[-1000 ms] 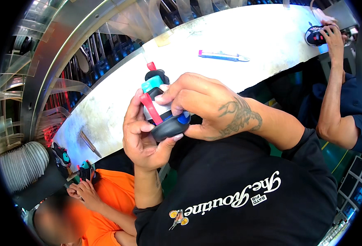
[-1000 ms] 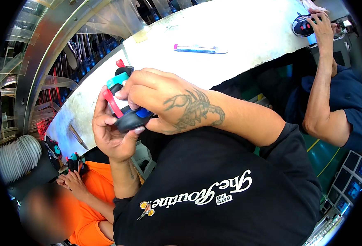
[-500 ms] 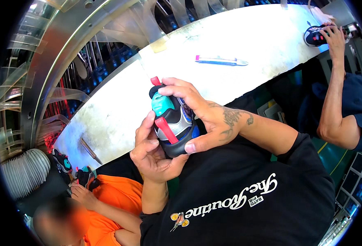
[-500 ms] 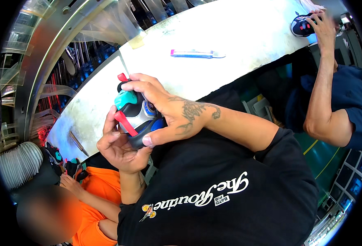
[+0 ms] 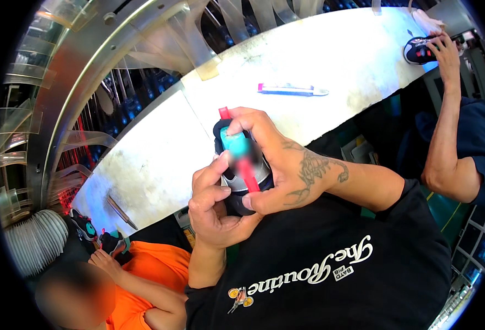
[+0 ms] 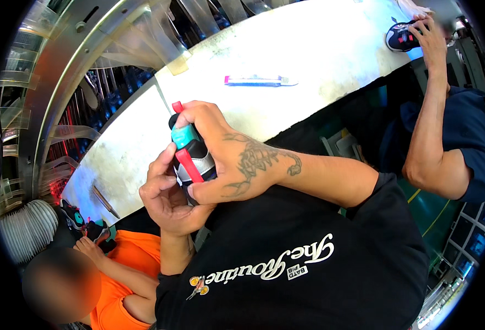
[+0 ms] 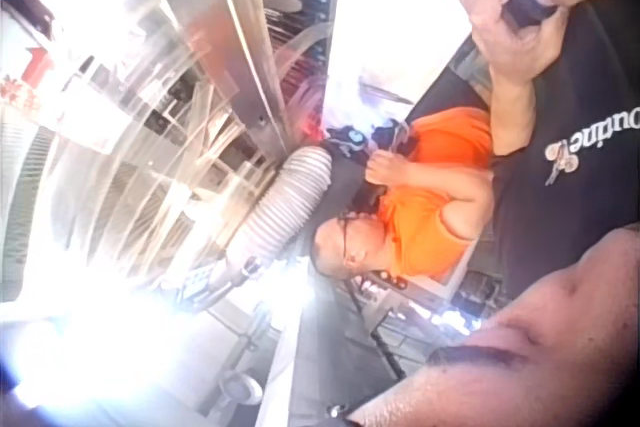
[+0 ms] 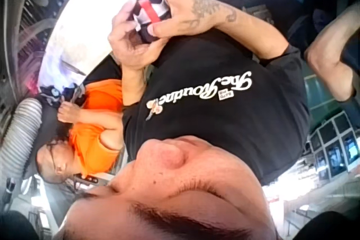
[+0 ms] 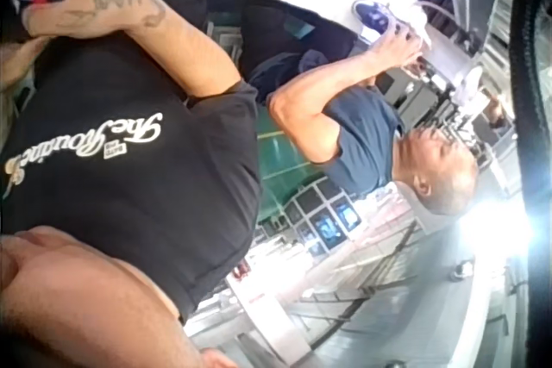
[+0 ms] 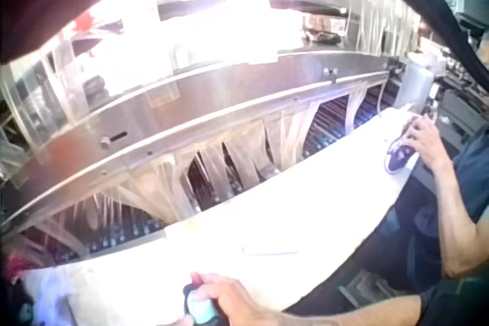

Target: The person assembles a sneaker by inserting the insole and attaching the sole to the upper. They use a utility knife to trim excess material and a marker to apply details to the shoe's surface. The process involves repeated handling and inspection of the shoe components.

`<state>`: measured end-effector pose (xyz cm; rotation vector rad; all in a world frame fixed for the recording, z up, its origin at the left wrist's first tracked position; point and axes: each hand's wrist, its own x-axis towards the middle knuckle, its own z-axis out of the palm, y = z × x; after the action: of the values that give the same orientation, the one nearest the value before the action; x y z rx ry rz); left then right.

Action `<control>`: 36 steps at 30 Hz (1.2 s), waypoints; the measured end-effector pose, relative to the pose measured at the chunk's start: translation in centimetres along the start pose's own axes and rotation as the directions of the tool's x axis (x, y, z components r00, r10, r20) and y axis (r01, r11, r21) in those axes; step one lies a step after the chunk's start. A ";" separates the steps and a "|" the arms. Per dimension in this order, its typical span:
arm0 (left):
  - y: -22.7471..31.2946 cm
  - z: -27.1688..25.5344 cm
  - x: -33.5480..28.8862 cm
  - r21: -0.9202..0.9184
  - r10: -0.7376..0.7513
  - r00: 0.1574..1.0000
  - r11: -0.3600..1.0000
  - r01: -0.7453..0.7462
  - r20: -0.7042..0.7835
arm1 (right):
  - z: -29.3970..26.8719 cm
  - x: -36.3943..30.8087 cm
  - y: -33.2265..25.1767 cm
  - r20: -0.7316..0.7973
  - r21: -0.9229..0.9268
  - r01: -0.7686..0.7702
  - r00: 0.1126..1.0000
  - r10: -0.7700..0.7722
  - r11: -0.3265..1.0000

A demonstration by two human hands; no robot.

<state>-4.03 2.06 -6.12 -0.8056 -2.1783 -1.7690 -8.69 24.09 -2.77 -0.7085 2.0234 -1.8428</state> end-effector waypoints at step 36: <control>5.5 -6.9 1.8 0.799 -0.207 0.966 0.601 0.000 0.156 | 6.0 1.7 2.9 -0.184 -0.454 0.518 0.742 -0.645 0.725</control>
<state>-3.67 -3.39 1.13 -0.6549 -2.8219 -0.5338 -7.29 18.31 -6.20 -1.3799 2.6453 -2.0127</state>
